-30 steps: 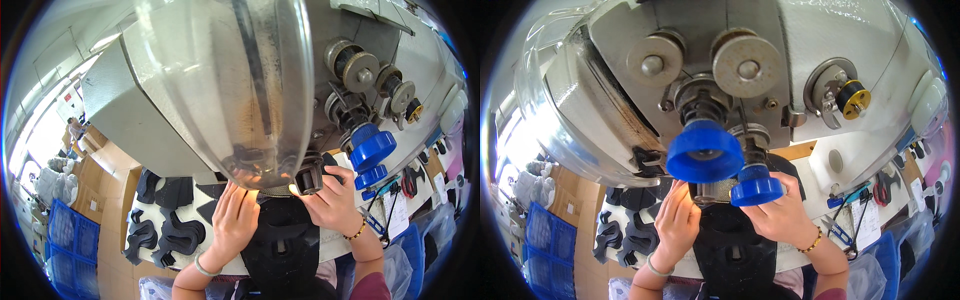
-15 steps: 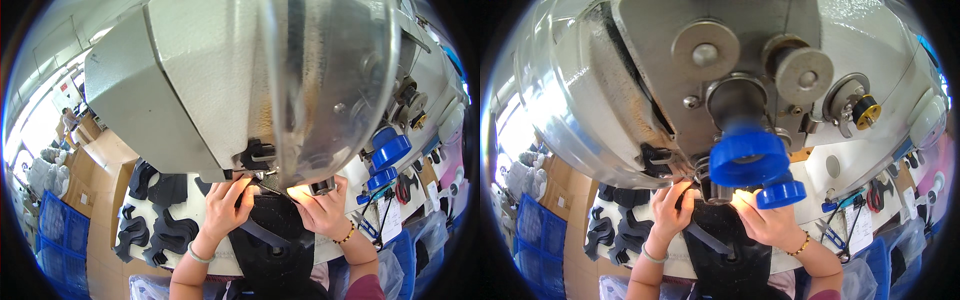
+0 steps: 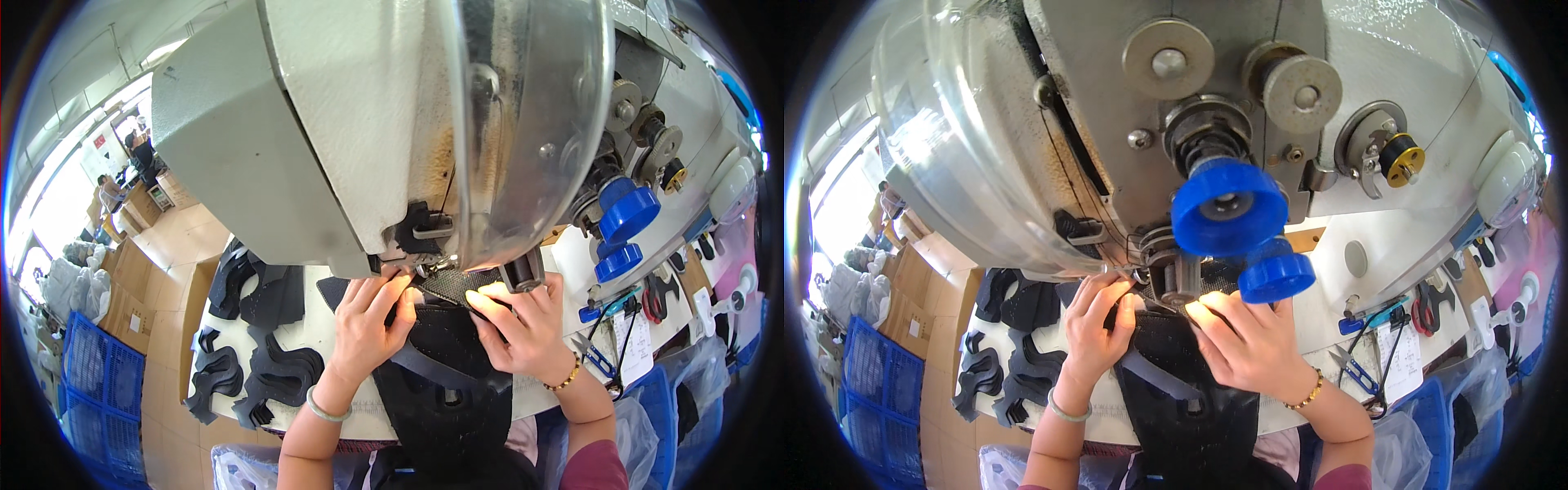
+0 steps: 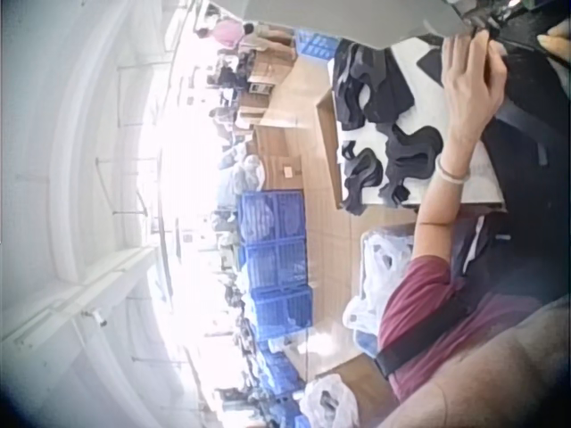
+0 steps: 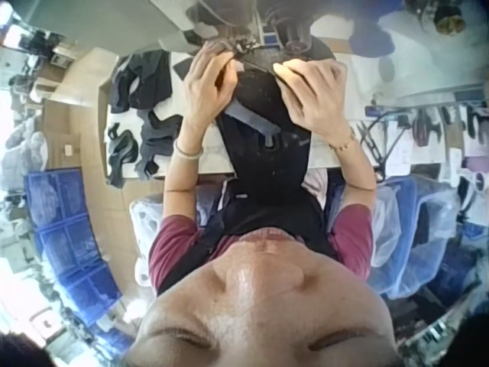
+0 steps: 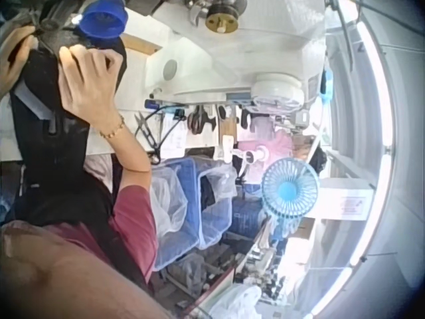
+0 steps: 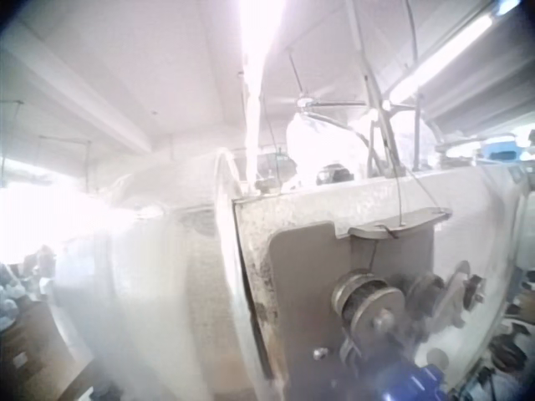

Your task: The person aligns fabric shoe upper pieces and stitches them together using a sewing machine, guiding the material with both hands.

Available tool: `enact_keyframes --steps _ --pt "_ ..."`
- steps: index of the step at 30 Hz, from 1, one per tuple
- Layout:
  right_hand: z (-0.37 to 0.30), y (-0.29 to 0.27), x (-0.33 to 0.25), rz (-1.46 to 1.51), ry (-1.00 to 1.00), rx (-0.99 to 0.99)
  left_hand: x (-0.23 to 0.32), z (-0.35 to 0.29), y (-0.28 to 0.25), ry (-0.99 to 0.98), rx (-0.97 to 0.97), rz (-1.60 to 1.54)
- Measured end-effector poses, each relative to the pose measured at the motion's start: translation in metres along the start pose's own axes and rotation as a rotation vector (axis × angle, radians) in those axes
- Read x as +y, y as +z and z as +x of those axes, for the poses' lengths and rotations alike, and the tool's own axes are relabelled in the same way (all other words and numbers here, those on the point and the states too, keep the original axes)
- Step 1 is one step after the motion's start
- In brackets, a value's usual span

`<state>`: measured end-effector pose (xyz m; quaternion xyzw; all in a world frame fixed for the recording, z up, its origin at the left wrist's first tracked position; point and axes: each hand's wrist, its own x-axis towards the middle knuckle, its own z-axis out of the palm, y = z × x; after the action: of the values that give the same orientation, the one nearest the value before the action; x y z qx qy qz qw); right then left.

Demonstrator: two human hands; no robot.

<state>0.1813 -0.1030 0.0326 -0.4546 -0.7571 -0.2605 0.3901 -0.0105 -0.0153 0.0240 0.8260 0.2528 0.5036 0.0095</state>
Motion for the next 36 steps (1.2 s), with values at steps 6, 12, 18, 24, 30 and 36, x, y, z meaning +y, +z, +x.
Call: enact_keyframes --steps 6,12,18,24,30,36 --pt "0.010 -0.016 -0.052 0.001 0.100 -0.335 -0.005 -0.002 -0.004 0.043 0.002 0.028" --pt "-0.013 0.024 -0.053 -0.426 0.005 -0.306 -0.008 -0.002 -0.009 -0.003 -0.073 -0.162" --pt "0.013 -0.003 -0.019 0.084 0.055 -0.260 -0.007 -0.018 -0.029 0.226 -0.128 -0.258" --pt "0.008 0.018 0.018 0.052 0.014 -0.029 0.016 -0.002 -0.015 0.118 -0.105 0.100" --pt "-0.003 0.026 0.018 0.130 0.059 -0.011 0.014 -0.003 -0.014 0.100 -0.114 0.075" --pt "-0.006 0.029 0.020 0.103 0.072 -0.037 0.010 -0.004 -0.010 0.116 -0.102 0.062"
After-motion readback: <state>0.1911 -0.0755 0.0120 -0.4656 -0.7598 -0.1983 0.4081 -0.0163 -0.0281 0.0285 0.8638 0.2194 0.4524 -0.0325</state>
